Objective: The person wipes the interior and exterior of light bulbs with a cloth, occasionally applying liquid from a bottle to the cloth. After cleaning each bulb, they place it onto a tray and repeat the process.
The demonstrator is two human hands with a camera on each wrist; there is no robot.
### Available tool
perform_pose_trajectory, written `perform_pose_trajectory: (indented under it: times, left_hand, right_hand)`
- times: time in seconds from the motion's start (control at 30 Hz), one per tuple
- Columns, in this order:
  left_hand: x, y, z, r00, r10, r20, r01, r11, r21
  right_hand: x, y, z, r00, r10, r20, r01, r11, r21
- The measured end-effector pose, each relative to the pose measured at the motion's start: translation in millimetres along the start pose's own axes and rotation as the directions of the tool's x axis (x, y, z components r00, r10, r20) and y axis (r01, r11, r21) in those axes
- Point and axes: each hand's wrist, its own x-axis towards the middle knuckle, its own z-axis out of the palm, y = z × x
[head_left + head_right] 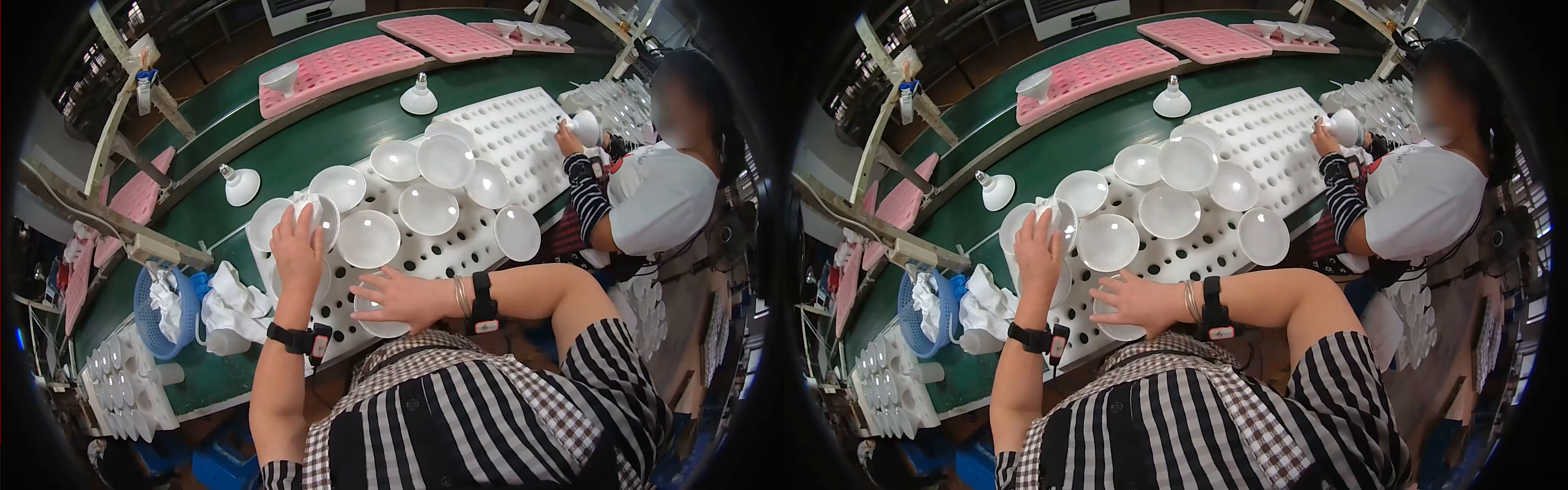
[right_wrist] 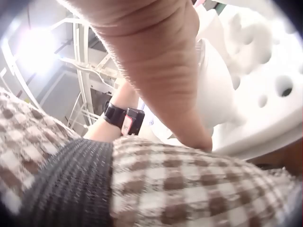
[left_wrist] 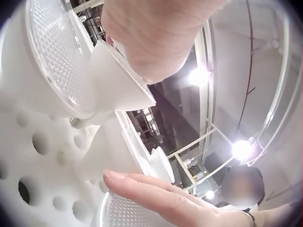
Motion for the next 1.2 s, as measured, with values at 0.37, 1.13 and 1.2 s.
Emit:
perform_pose_trajectory:
  times: [0.37,1.13,1.2]
  left_hand:
    - [-40,-25,-44,0.987,-0.148,-0.067,0.139,0.982,-0.125]
    - [-160,-53,-51,0.863,-0.503,0.04,0.479,0.792,-0.378]
    - [-172,-61,-47,0.831,-0.552,0.068,0.535,0.761,-0.367]
  right_hand:
    - [-58,-3,-120,0.743,0.39,-0.544,-0.412,0.907,0.089]
    - [-137,58,-8,0.015,0.621,-0.783,-0.63,0.614,0.475]
    - [-179,43,26,-0.114,0.641,-0.759,-0.665,0.519,0.537]
